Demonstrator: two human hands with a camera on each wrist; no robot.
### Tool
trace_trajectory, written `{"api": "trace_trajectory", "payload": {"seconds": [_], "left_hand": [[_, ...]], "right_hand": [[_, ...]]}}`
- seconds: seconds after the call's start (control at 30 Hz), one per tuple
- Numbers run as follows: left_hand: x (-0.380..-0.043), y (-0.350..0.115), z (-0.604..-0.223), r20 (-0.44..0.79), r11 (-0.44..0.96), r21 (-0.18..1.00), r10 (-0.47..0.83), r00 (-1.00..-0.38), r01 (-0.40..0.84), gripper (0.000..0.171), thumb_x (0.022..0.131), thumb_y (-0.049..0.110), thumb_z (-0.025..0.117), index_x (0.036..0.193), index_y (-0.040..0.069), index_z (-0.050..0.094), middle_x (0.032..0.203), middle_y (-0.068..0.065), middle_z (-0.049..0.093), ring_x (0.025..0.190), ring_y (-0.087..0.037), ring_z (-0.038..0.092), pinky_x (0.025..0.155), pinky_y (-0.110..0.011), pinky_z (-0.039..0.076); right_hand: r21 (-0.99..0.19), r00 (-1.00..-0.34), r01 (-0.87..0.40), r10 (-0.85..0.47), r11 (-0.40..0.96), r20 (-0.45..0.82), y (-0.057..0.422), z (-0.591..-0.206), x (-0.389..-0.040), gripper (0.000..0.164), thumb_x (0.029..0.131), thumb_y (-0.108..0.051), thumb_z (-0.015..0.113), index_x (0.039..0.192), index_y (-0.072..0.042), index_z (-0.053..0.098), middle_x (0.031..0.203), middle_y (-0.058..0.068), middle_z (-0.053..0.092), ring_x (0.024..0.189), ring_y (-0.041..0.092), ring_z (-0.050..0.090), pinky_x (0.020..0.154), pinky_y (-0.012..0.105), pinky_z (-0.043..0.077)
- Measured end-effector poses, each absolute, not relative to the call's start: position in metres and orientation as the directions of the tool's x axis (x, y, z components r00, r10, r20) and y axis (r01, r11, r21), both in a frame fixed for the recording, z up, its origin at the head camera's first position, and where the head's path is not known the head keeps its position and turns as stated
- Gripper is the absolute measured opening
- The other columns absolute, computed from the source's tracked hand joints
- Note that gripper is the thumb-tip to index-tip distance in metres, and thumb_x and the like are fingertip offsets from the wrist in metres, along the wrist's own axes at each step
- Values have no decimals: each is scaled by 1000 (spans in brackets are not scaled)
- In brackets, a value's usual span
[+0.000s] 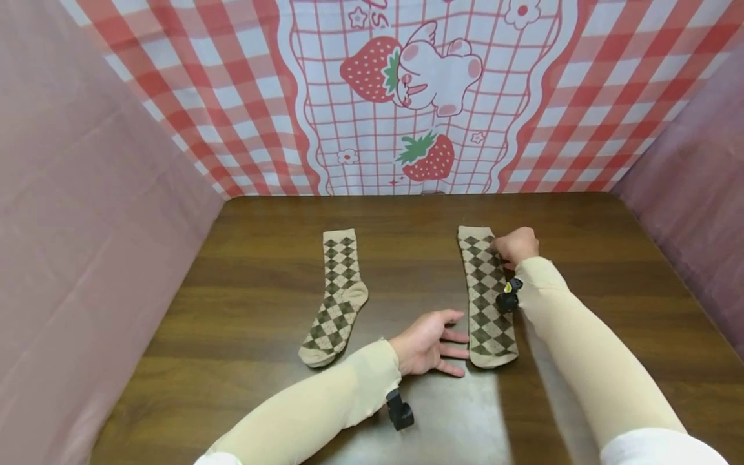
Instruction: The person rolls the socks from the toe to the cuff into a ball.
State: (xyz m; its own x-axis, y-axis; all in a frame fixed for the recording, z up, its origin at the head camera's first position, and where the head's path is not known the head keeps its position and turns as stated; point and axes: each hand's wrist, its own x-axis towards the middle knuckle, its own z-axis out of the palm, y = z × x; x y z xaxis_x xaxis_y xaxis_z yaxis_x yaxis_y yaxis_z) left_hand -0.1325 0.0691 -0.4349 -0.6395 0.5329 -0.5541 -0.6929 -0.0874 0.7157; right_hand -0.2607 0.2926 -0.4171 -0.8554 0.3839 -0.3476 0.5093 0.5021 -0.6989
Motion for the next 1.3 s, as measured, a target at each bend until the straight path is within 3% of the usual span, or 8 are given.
{"api": "trace_trajectory", "payload": {"seconds": [0.17,0.4,0.5,0.83,1.03,1.3], "left_hand": [[-131,71,-436,-554,-127,703,519,-651,-699,53,101,27,48,147,3,37,124,-24,54,114,-53,53,86,-66,47],[-130,71,-438,-558,-159,701,485,-673,-695,44,100,23,48,141,5,45,117,-22,55,112,-51,55,84,-65,49],[-129,72,-439,-558,-160,703,479,-678,-693,42,100,22,49,138,4,46,116,-21,56,111,-49,57,84,-62,50],[-126,78,-441,-535,-165,735,455,-712,-657,36,94,11,58,127,-1,49,120,-21,55,105,-43,63,84,-58,52],[-119,86,-444,-532,-149,786,332,-779,-600,40,85,-3,64,121,-2,47,100,-16,63,92,-35,69,77,-46,57],[-114,98,-444,-523,-7,844,211,-826,-536,30,77,-8,74,99,1,56,71,-15,69,62,-21,68,60,-35,58]], "right_hand": [[-678,-840,528,435,511,-325,289,-419,-263,54,88,-21,68,123,17,52,117,29,51,87,33,58,63,32,56],[-660,-847,520,425,542,-319,283,-422,-263,66,89,-21,67,133,21,42,135,37,45,119,44,45,100,50,42],[-648,-846,522,438,555,-306,281,-424,-263,67,88,-20,67,134,22,41,136,37,44,126,46,42,105,51,37],[-624,-844,531,426,573,-326,279,-424,-266,59,89,-18,62,129,22,45,130,35,50,113,41,48,97,48,44],[-661,-843,534,395,528,-366,279,-418,-265,51,90,-18,59,124,18,50,119,28,51,98,35,53,81,39,53],[-752,-841,535,331,386,-428,284,-419,-271,46,94,-14,55,128,15,46,114,18,48,101,30,55,82,39,55]]}}
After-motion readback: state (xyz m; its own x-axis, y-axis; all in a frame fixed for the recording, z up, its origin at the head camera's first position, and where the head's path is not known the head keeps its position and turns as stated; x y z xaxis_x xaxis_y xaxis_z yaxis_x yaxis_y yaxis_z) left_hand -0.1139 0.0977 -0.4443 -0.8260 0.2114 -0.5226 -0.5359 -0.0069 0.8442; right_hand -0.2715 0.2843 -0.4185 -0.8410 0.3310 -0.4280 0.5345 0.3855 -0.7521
